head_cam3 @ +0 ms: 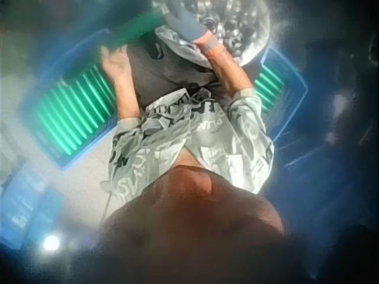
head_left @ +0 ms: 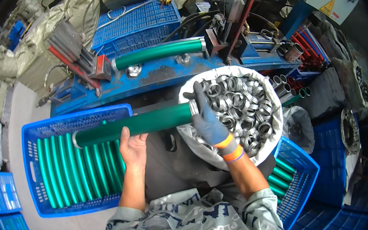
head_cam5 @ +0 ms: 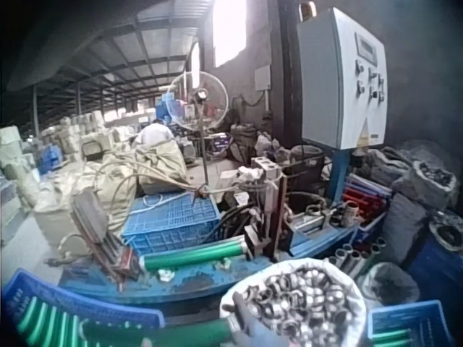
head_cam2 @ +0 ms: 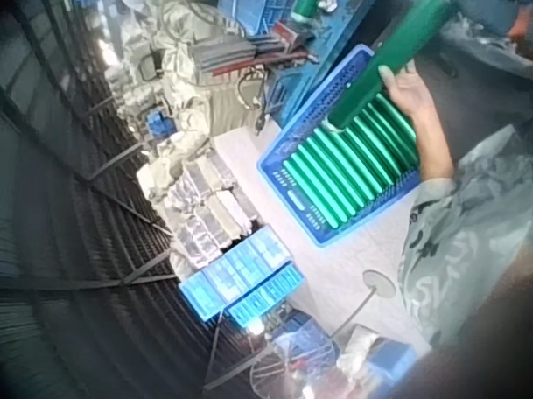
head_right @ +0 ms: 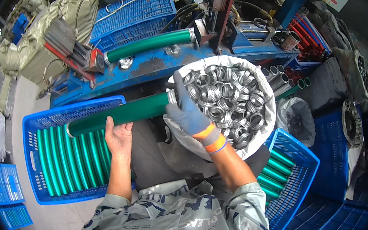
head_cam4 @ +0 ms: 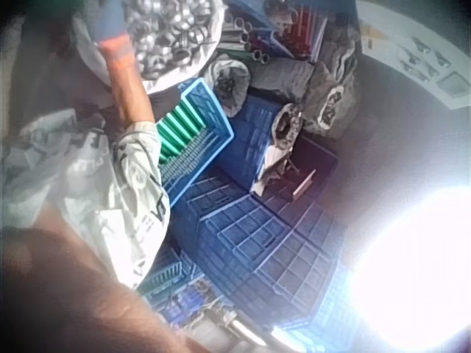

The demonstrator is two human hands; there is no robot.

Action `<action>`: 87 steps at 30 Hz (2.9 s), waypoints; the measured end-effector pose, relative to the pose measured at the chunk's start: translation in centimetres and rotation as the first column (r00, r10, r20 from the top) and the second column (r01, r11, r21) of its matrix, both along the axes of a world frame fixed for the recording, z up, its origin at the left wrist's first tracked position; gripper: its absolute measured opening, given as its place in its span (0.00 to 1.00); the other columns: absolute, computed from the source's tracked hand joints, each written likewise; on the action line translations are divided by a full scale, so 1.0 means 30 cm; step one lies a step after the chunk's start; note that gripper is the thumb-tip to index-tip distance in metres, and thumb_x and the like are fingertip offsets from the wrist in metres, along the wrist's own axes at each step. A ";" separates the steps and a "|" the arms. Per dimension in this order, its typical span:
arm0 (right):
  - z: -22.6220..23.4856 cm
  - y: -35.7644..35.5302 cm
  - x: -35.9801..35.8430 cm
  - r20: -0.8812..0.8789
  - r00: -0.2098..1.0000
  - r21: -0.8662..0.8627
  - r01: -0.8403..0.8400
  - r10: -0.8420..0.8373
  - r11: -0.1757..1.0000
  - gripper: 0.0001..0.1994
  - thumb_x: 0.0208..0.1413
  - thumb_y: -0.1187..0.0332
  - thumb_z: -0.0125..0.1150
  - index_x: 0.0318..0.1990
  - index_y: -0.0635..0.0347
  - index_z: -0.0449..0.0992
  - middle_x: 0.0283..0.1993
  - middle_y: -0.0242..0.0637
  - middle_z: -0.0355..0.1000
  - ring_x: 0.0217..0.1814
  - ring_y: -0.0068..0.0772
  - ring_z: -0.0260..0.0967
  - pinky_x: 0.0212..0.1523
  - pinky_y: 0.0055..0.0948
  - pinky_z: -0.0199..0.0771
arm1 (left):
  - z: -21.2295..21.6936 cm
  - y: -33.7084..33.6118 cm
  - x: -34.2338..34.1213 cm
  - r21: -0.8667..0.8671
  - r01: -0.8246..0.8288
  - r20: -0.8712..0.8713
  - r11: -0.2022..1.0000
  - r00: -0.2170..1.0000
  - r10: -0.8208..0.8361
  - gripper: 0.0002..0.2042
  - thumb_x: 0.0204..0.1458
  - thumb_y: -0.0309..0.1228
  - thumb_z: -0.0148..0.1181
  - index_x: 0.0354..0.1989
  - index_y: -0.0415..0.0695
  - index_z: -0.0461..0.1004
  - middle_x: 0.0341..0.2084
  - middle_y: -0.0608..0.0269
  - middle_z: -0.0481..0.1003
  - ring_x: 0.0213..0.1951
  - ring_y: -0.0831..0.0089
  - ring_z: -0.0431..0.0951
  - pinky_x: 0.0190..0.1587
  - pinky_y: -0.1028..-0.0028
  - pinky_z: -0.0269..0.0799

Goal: Fitting metal rings onto green tubes using a pneumatic press machine.

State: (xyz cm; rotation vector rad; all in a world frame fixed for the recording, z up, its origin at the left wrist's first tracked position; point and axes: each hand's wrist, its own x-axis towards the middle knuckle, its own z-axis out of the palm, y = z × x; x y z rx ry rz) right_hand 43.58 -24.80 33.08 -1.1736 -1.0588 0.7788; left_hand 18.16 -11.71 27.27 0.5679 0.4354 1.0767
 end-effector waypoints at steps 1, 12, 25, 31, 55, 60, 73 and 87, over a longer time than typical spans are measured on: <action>-0.039 0.073 0.052 -0.052 0.995 -0.057 0.084 -0.087 0.995 0.43 0.82 0.61 0.62 0.92 0.67 0.46 0.84 0.47 0.67 0.79 0.35 0.66 0.83 0.35 0.62 | 0.011 0.029 -0.018 -0.041 -0.008 0.035 0.999 0.999 0.010 0.29 0.75 0.44 0.68 0.76 0.38 0.74 0.72 0.45 0.79 0.73 0.49 0.80 0.77 0.48 0.79; -0.093 0.818 0.410 0.917 0.246 0.159 0.500 -0.315 0.852 0.26 0.73 0.56 0.65 0.75 0.48 0.79 0.75 0.46 0.77 0.79 0.58 0.72 0.85 0.57 0.63 | 0.060 0.198 -0.109 -0.188 -0.008 0.138 0.982 0.990 0.035 0.25 0.71 0.42 0.68 0.64 0.33 0.77 0.64 0.47 0.81 0.65 0.54 0.84 0.67 0.53 0.86; 0.383 0.274 0.468 0.362 0.797 0.296 0.393 -0.483 0.871 0.39 0.60 0.71 0.80 0.79 0.65 0.73 0.59 0.43 0.88 0.57 0.25 0.84 0.59 0.33 0.86 | -0.059 0.304 0.285 -0.148 0.025 -0.184 0.989 0.982 -0.052 0.23 0.74 0.41 0.71 0.69 0.44 0.76 0.67 0.55 0.78 0.72 0.58 0.77 0.74 0.53 0.76; 0.289 -0.298 0.427 -0.137 0.850 0.243 0.526 -0.508 0.815 0.35 0.59 0.58 0.76 0.70 0.68 0.74 0.51 0.44 0.83 0.48 0.34 0.82 0.50 0.34 0.84 | -0.069 0.652 0.825 -0.033 0.009 -0.184 0.999 0.983 -0.015 0.41 0.67 0.41 0.80 0.81 0.41 0.63 0.75 0.50 0.72 0.70 0.42 0.80 0.70 0.48 0.83; -0.075 -1.536 0.107 0.100 0.137 0.018 0.990 -0.985 0.140 0.32 0.64 0.72 0.77 0.74 0.67 0.75 0.59 0.42 0.84 0.54 0.36 0.84 0.60 0.37 0.86 | -0.223 0.857 0.865 -0.213 0.079 -0.446 0.974 0.879 -0.169 0.39 0.69 0.54 0.74 0.78 0.37 0.71 0.70 0.29 0.78 0.64 0.37 0.87 0.67 0.40 0.82; -0.404 -2.146 -0.171 0.312 0.006 -0.351 0.930 -0.950 -0.110 0.25 0.70 0.74 0.74 0.72 0.67 0.78 0.60 0.41 0.84 0.54 0.35 0.85 0.60 0.36 0.87 | -0.451 0.768 1.064 -0.276 0.105 -0.564 0.955 0.787 -0.249 0.37 0.69 0.55 0.73 0.78 0.47 0.70 0.58 0.36 0.84 0.51 0.42 0.90 0.53 0.44 0.88; -1.335 -2.311 -0.481 0.365 -0.189 -0.869 0.282 -0.912 -0.406 0.47 0.53 0.30 0.82 0.57 0.76 0.89 0.49 0.56 0.91 0.50 0.52 0.91 0.54 0.46 0.88 | -0.347 0.608 0.591 0.027 0.297 -0.725 0.954 0.663 -0.186 0.36 0.77 0.48 0.64 0.82 0.36 0.64 0.80 0.46 0.73 0.77 0.50 0.78 0.82 0.52 0.70; -1.147 -2.138 -0.019 0.259 0.218 -0.779 0.624 -0.941 -0.069 0.28 0.71 0.41 0.66 0.46 0.63 0.92 0.48 0.49 0.91 0.46 0.45 0.89 0.51 0.46 0.86 | -0.470 0.401 -0.031 0.306 0.205 -0.910 0.930 0.351 0.222 0.24 0.76 0.40 0.68 0.72 0.37 0.79 0.60 0.50 0.86 0.55 0.61 0.91 0.48 0.69 0.87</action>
